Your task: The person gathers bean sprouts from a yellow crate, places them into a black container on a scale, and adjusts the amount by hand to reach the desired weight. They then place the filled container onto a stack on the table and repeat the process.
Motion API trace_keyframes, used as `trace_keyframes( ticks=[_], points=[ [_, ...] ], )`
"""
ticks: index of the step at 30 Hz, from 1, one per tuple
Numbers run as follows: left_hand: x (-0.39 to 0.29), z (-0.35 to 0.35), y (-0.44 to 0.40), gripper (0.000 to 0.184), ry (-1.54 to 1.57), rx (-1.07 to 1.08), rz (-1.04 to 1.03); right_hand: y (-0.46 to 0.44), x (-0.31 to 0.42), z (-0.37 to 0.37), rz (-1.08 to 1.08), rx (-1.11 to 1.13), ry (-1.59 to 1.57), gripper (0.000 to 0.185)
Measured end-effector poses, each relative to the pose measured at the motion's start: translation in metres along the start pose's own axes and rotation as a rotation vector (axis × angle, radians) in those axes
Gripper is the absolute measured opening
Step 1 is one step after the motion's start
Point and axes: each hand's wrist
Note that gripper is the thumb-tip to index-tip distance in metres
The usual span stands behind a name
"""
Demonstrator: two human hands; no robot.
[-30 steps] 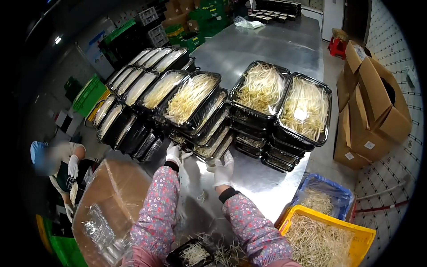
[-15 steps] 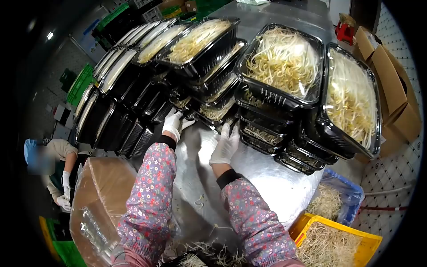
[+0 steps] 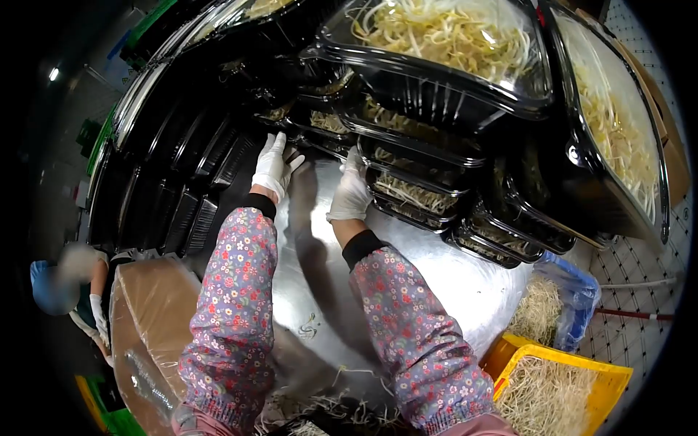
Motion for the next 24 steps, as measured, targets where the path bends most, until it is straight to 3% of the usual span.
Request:
trace_keyframes(
  ticks=[4,7,10,12,14,16,17,19,20,22,24],
  points=[
    [0.0,-0.008,-0.001,0.078,-0.069,-0.054,0.049,-0.007,0.003,-0.003,-0.015,-0.023,0.073,0.047],
    [-0.003,-0.009,0.002,0.076,-0.119,-0.065,0.07,0.005,0.003,0.004,-0.196,0.03,-0.041,0.055],
    [0.006,-0.022,0.017,0.062,-0.03,-0.159,0.013,0.049,0.023,0.013,-0.227,0.205,-0.085,0.07],
    [0.026,-0.029,0.033,0.043,0.099,-0.164,0.008,0.083,0.051,0.027,-0.329,0.332,0.069,0.081],
    [0.035,-0.047,0.071,0.031,0.103,-0.186,-0.027,0.119,0.092,0.049,-0.442,0.458,-0.011,0.071],
    [0.053,-0.071,0.115,0.021,0.26,-0.024,-0.024,0.143,0.145,0.079,-0.512,0.353,0.045,0.054],
    [0.055,-0.082,0.137,0.02,0.226,0.016,0.043,0.144,0.158,0.11,-0.543,0.354,0.016,0.055],
    [0.067,-0.103,0.168,0.024,0.222,0.117,0.235,0.143,0.193,0.168,-0.576,0.294,-0.02,0.052],
    [0.049,-0.111,0.193,0.061,0.271,0.167,0.316,0.139,0.214,0.188,-0.579,0.227,-0.031,0.048],
    [0.048,-0.131,0.209,0.066,0.379,0.207,0.369,0.129,0.256,0.208,-0.641,-0.111,-0.135,0.054],
    [0.05,-0.146,0.207,0.068,0.435,0.198,0.364,0.114,0.266,0.216,-0.408,-0.021,0.04,0.064]
  ],
)
Point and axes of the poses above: each hand's wrist, its own y-axis away from the middle knuckle, its own z-axis out of the back of the hand, x = y × z, and after that the axes turned 9 degrees about -y, right-handed
